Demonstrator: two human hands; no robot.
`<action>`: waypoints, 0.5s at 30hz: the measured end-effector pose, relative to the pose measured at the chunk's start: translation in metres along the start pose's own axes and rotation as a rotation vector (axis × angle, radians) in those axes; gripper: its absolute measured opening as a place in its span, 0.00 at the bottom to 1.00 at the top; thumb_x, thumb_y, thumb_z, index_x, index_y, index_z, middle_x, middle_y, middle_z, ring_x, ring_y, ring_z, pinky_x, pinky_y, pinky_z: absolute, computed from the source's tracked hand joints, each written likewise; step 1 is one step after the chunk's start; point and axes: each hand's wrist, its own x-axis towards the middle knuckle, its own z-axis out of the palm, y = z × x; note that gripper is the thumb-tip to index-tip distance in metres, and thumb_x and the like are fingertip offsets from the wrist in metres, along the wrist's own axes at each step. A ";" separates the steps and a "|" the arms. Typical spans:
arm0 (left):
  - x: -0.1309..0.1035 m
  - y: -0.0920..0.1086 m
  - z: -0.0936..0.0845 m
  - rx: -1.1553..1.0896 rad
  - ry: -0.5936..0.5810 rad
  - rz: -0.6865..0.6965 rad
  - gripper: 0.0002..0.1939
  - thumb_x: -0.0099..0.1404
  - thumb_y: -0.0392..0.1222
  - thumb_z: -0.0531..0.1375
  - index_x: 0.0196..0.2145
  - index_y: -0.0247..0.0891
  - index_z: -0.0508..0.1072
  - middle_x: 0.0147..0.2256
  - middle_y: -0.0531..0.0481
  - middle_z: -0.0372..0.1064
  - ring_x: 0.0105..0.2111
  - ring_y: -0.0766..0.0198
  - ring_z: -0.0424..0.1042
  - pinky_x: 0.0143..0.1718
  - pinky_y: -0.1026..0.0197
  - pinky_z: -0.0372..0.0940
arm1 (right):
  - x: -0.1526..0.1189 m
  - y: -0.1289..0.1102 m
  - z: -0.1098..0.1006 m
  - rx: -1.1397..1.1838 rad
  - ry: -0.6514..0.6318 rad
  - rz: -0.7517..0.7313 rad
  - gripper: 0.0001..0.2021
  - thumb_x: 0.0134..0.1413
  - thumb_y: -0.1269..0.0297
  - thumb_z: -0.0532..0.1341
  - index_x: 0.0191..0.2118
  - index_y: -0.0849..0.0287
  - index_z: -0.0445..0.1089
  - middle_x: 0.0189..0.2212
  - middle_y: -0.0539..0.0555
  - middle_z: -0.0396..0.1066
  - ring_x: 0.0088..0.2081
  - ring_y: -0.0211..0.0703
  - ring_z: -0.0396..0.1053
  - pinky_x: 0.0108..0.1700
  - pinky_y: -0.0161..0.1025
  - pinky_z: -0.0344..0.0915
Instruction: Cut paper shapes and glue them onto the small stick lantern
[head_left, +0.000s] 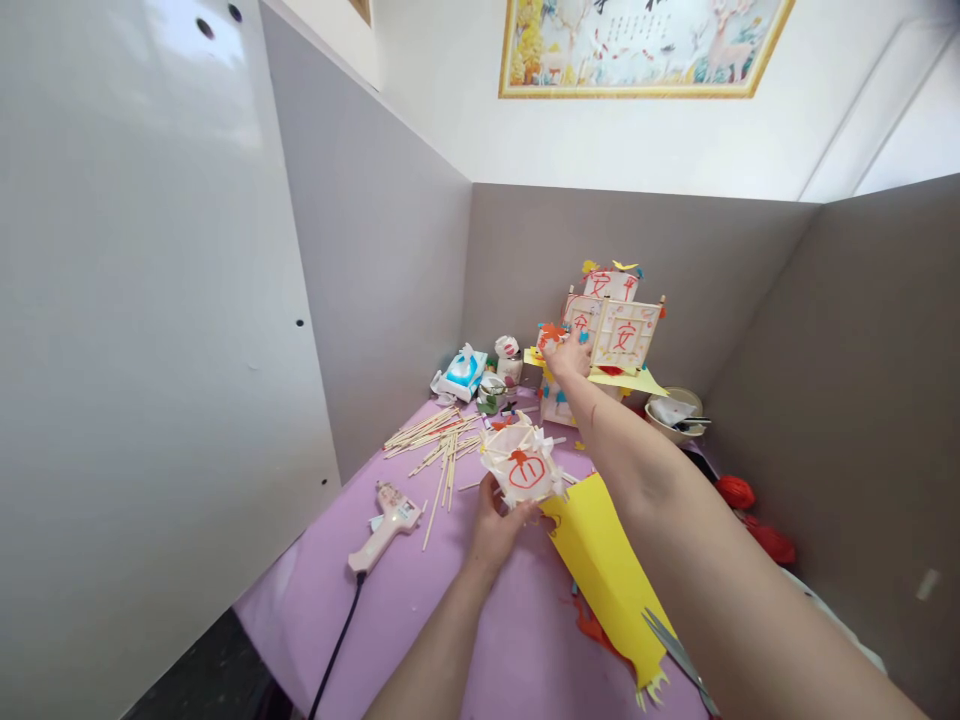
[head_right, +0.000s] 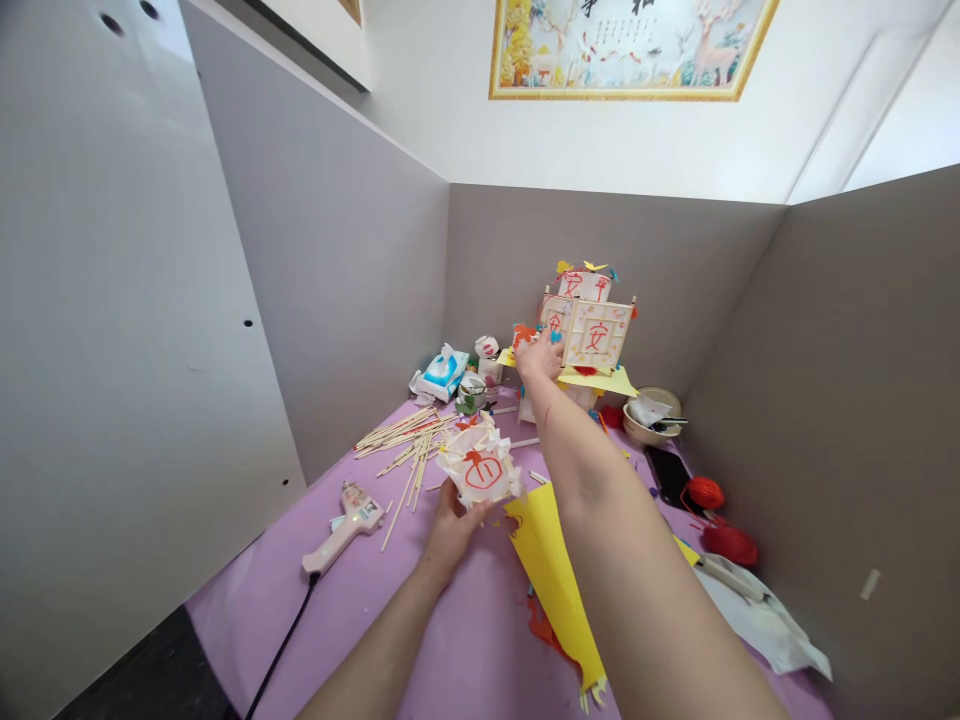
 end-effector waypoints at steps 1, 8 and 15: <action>0.000 0.000 -0.001 0.013 0.009 0.002 0.30 0.51 0.42 0.66 0.50 0.41 0.62 0.51 0.40 0.66 0.50 0.55 0.67 0.50 0.55 0.62 | -0.002 0.002 -0.004 0.019 0.000 -0.036 0.34 0.47 0.56 0.62 0.59 0.59 0.54 0.50 0.67 0.58 0.48 0.56 0.65 0.46 0.51 0.61; 0.013 0.017 -0.008 0.088 0.145 0.124 0.27 0.53 0.45 0.65 0.49 0.41 0.64 0.51 0.43 0.67 0.51 0.55 0.67 0.50 0.56 0.62 | -0.023 0.037 -0.056 0.312 0.106 -0.296 0.32 0.46 0.56 0.61 0.58 0.57 0.54 0.50 0.61 0.62 0.50 0.51 0.63 0.50 0.47 0.61; 0.107 0.089 0.016 0.126 0.150 0.312 0.27 0.53 0.47 0.66 0.49 0.39 0.65 0.47 0.44 0.68 0.46 0.55 0.69 0.47 0.53 0.65 | -0.045 0.118 -0.122 0.739 0.153 -0.216 0.38 0.43 0.54 0.65 0.59 0.54 0.49 0.48 0.59 0.65 0.40 0.46 0.70 0.42 0.47 0.68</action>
